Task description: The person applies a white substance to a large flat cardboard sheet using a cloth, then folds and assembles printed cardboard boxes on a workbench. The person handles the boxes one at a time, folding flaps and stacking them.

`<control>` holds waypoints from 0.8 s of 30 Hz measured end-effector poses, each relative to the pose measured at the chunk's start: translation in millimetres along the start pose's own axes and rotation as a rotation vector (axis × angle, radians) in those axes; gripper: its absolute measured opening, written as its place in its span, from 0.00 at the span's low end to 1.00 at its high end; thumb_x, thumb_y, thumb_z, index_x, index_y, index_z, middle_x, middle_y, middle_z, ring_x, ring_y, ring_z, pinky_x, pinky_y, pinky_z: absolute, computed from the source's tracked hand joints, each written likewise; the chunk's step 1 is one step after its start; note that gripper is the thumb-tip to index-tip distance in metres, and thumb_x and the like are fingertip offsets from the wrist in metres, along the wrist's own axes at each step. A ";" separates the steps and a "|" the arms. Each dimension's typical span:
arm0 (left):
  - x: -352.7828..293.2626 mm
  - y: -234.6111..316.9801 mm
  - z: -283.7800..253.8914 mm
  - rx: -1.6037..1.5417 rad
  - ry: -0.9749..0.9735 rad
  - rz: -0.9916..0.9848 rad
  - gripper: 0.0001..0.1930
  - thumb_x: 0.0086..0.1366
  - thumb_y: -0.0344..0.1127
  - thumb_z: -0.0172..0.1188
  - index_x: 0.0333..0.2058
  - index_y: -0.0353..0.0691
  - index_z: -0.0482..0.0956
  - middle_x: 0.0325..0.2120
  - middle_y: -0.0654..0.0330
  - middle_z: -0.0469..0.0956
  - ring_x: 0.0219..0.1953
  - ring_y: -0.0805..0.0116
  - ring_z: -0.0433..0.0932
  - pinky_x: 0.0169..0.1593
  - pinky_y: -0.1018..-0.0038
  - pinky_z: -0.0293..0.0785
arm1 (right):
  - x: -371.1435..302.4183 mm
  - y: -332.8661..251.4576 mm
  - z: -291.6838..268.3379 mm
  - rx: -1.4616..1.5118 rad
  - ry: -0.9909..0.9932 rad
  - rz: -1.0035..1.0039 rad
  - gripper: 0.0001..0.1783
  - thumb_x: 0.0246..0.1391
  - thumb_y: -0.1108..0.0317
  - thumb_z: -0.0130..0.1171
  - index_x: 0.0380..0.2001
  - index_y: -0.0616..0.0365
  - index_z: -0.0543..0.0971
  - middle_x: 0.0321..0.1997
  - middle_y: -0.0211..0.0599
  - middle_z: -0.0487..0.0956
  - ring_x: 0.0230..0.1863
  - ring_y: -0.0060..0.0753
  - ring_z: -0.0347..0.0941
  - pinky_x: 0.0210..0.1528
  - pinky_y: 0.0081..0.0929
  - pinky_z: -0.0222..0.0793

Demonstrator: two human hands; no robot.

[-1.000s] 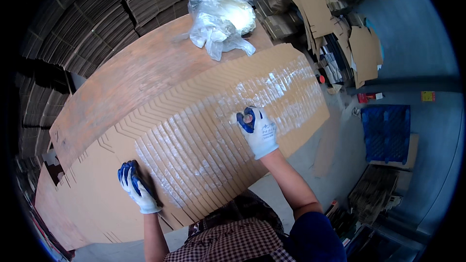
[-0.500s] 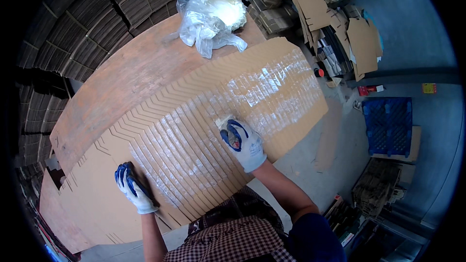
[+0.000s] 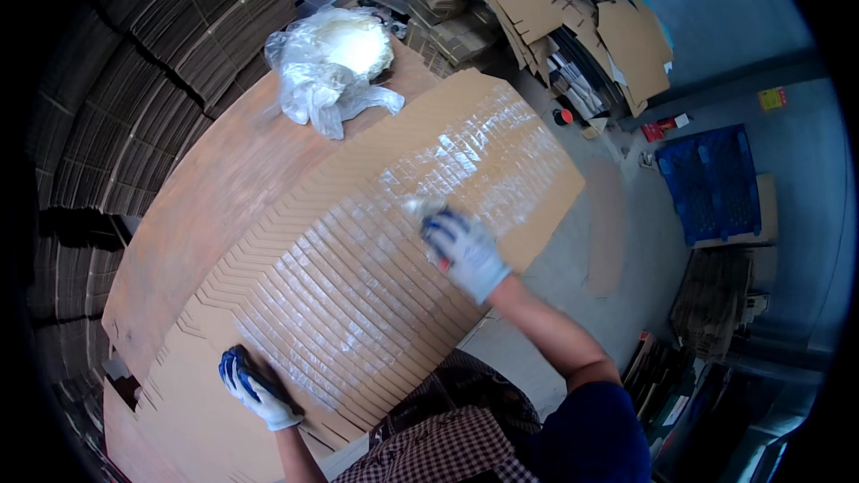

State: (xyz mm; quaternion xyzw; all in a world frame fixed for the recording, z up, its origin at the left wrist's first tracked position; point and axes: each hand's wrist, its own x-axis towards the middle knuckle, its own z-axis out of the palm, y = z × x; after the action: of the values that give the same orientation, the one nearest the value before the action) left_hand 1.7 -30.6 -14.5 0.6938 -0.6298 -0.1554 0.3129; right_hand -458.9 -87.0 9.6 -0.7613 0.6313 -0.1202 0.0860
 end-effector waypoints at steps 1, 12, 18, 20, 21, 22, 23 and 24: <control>-0.2 0.4 2.7 -0.004 -0.001 0.004 0.23 0.76 0.40 0.41 0.55 0.29 0.76 0.57 0.47 0.73 0.60 0.50 0.69 0.67 0.57 0.62 | 4.7 23.3 -1.0 0.015 0.018 0.068 0.26 0.46 0.68 0.63 0.53 0.47 0.78 0.61 0.36 0.74 0.62 0.49 0.70 0.63 0.47 0.68; -1.4 6.6 4.8 -0.052 0.026 -0.056 0.22 0.76 0.41 0.42 0.54 0.28 0.74 0.55 0.47 0.72 0.58 0.52 0.72 0.66 0.58 0.64 | 22.6 44.8 -9.4 0.133 0.009 0.188 0.26 0.48 0.74 0.62 0.53 0.50 0.78 0.58 0.38 0.77 0.58 0.49 0.74 0.60 0.43 0.72; -1.5 4.6 3.8 -0.065 0.053 -0.068 0.23 0.76 0.42 0.41 0.53 0.28 0.76 0.55 0.46 0.74 0.58 0.49 0.70 0.65 0.55 0.61 | 55.6 42.2 -17.3 0.067 0.009 0.052 0.26 0.47 0.74 0.61 0.54 0.49 0.77 0.61 0.39 0.75 0.60 0.48 0.73 0.61 0.41 0.72; -0.3 4.8 6.0 -0.064 0.050 -0.075 0.24 0.76 0.43 0.40 0.53 0.29 0.76 0.55 0.46 0.74 0.59 0.48 0.69 0.66 0.54 0.59 | 62.9 63.0 -12.8 0.033 -0.003 0.115 0.26 0.47 0.73 0.62 0.53 0.49 0.77 0.62 0.39 0.74 0.60 0.47 0.73 0.60 0.40 0.72; -1.2 1.8 7.5 -0.047 0.039 -0.064 0.24 0.76 0.43 0.40 0.54 0.29 0.76 0.56 0.46 0.74 0.59 0.48 0.69 0.66 0.54 0.59 | 67.4 78.8 -11.1 0.013 -0.008 0.148 0.26 0.47 0.72 0.62 0.53 0.48 0.77 0.62 0.39 0.74 0.60 0.47 0.73 0.59 0.40 0.72; -2.7 -1.7 7.8 -0.028 0.027 -0.054 0.24 0.76 0.43 0.40 0.54 0.29 0.76 0.56 0.46 0.74 0.60 0.48 0.69 0.66 0.54 0.58 | 71.5 94.2 -10.1 -0.021 0.023 0.231 0.24 0.49 0.70 0.64 0.52 0.49 0.78 0.58 0.39 0.77 0.57 0.47 0.75 0.58 0.39 0.73; -4.2 -7.0 6.1 -0.004 0.020 -0.041 0.24 0.77 0.43 0.40 0.55 0.30 0.76 0.56 0.46 0.74 0.60 0.48 0.68 0.67 0.54 0.58 | 77.8 98.9 -14.3 0.012 0.054 0.282 0.23 0.50 0.69 0.64 0.52 0.49 0.78 0.57 0.39 0.78 0.56 0.48 0.75 0.57 0.39 0.73; -5.6 -12.6 4.6 0.018 0.012 -0.028 0.24 0.77 0.43 0.40 0.55 0.30 0.76 0.57 0.46 0.74 0.60 0.48 0.68 0.67 0.54 0.58 | 82.9 102.0 -19.7 0.044 0.086 0.332 0.21 0.51 0.69 0.64 0.51 0.49 0.79 0.56 0.39 0.79 0.55 0.49 0.76 0.56 0.39 0.73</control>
State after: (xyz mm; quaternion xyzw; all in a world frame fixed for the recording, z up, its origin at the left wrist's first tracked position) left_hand 7.9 -26.1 -26.9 0.7062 -0.6196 -0.1497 0.3081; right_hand -546.1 -187.2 5.7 -0.6384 0.7488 -0.1507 0.0944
